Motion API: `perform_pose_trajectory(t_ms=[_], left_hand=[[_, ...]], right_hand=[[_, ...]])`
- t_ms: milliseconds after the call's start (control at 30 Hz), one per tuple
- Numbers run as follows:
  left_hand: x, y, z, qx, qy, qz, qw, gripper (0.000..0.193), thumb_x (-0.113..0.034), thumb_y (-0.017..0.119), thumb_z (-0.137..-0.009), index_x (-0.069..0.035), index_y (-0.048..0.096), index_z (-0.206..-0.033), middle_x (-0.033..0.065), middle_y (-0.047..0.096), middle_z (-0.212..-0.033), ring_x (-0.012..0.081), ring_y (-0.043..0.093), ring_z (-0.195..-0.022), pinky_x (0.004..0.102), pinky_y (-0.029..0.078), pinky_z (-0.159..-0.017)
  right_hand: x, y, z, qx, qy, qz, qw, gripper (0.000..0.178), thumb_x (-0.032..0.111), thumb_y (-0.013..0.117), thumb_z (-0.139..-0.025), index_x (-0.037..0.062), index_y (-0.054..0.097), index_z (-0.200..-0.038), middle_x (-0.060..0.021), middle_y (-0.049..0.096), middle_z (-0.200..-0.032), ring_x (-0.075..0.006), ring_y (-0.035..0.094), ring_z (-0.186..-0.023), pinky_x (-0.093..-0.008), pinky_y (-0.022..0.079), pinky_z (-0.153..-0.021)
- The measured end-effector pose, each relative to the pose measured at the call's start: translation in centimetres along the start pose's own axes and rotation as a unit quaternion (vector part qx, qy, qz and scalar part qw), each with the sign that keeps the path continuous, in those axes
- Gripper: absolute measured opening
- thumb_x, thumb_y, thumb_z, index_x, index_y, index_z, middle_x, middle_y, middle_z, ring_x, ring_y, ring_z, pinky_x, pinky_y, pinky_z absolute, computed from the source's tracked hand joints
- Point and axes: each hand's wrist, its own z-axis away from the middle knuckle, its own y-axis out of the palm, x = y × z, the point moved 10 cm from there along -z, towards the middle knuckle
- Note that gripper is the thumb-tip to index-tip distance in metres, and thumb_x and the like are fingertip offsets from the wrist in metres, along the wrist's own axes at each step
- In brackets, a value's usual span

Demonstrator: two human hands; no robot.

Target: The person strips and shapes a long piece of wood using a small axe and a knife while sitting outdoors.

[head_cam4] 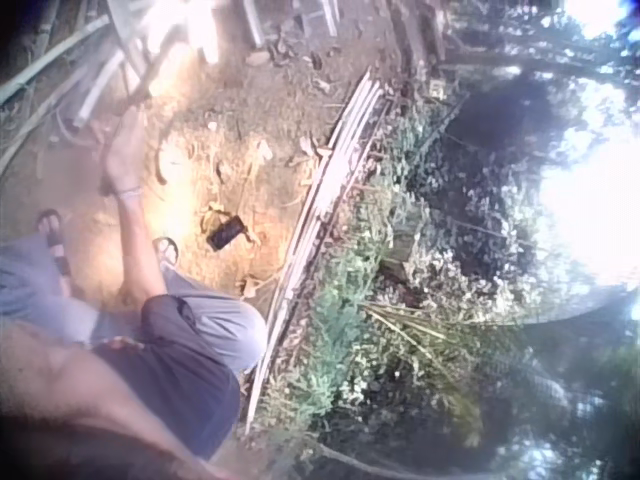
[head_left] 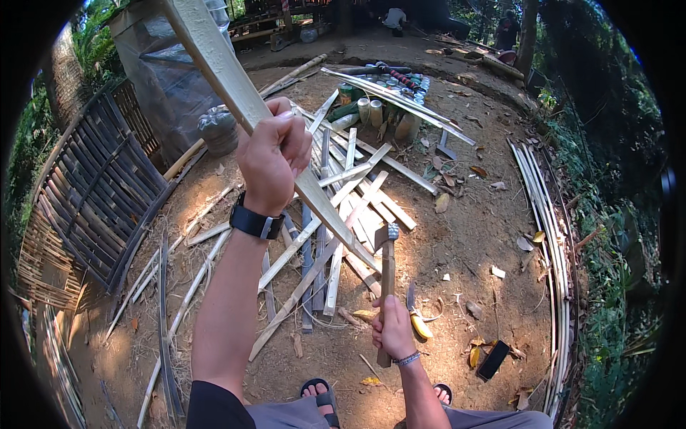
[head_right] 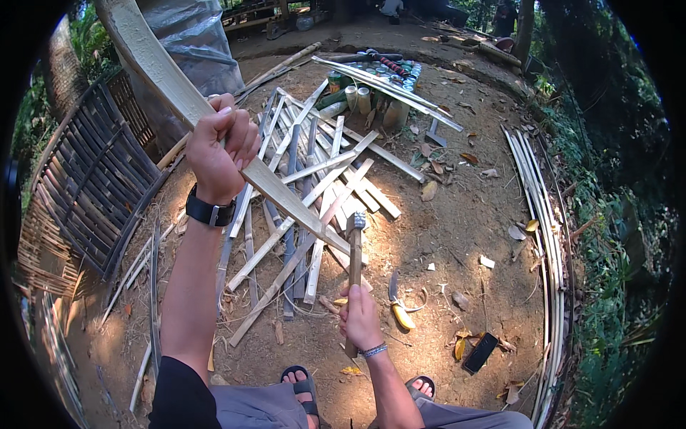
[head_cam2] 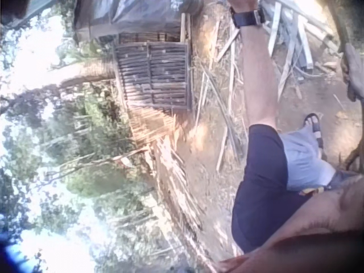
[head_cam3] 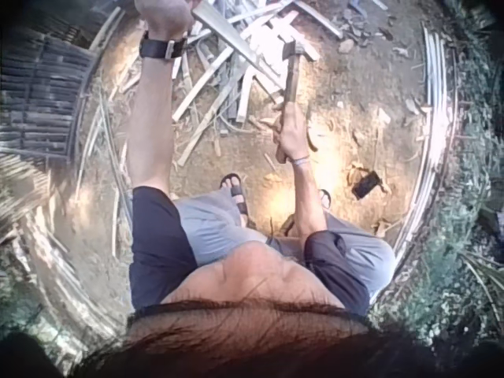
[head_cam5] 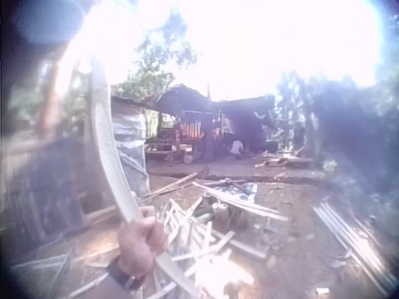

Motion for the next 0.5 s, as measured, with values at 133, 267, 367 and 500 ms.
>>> perform_pose_trajectory(t_ms=[133, 267, 367, 500], left_hand=[[-0.2, -0.5, 0.7, -0.009, -0.006, -0.031, 0.999, 0.025, -0.017, 0.038, -0.093, -0.013, 0.031, -0.069, -0.0032, 0.025, -0.047, 0.0063, 0.022, -0.037, 0.0221, 0.022, -0.035], [0.2, 1.1, 0.3, -0.022, 0.000, -0.031, 0.999, 0.025, -0.018, 0.038, -0.093, -0.013, 0.031, -0.069, -0.0030, 0.025, -0.047, 0.0065, 0.022, -0.036, 0.0225, 0.022, -0.036], [0.2, 1.1, -0.1, -0.017, 0.009, -0.030, 0.999, 0.025, -0.018, 0.037, -0.093, -0.013, 0.031, -0.070, -0.0030, 0.025, -0.047, 0.0065, 0.022, -0.037, 0.0225, 0.022, -0.036], [0.5, -0.3, -0.2, -0.036, 0.002, -0.048, 0.998, 0.024, -0.017, 0.037, -0.094, -0.013, 0.031, -0.071, -0.0032, 0.026, -0.049, 0.0058, 0.023, -0.038, 0.0218, 0.023, -0.036]], right_hand=[[8.4, 1.6, 4.0, 0.047, -0.145, -0.048, 0.987, 0.051, 0.053, 0.034, -0.101, 0.0037, 0.047, -0.105, 0.0017, 0.038, -0.058, -0.0061, 0.037, -0.043, -0.0221, 0.030, -0.039], [0.3, 3.8, 1.2, 0.035, -0.021, -0.027, 0.999, 0.045, 0.048, 0.035, -0.102, 0.0046, 0.046, -0.100, 0.0014, 0.038, -0.058, -0.0084, 0.036, -0.042, -0.0238, 0.033, -0.039], [-8.0, -0.1, -0.9, -0.045, 0.125, -0.047, 0.990, 0.041, 0.045, 0.035, -0.103, 0.0057, 0.046, -0.098, 0.0013, 0.037, -0.058, -0.0090, 0.037, -0.042, -0.0243, 0.034, -0.039], [0.8, 0.9, 0.4, 0.018, -0.045, -0.029, 0.998, 0.046, 0.051, 0.032, -0.102, 0.0072, 0.045, -0.105, -0.0001, 0.036, -0.055, -0.0082, 0.033, -0.038, -0.0252, 0.030, -0.036]])
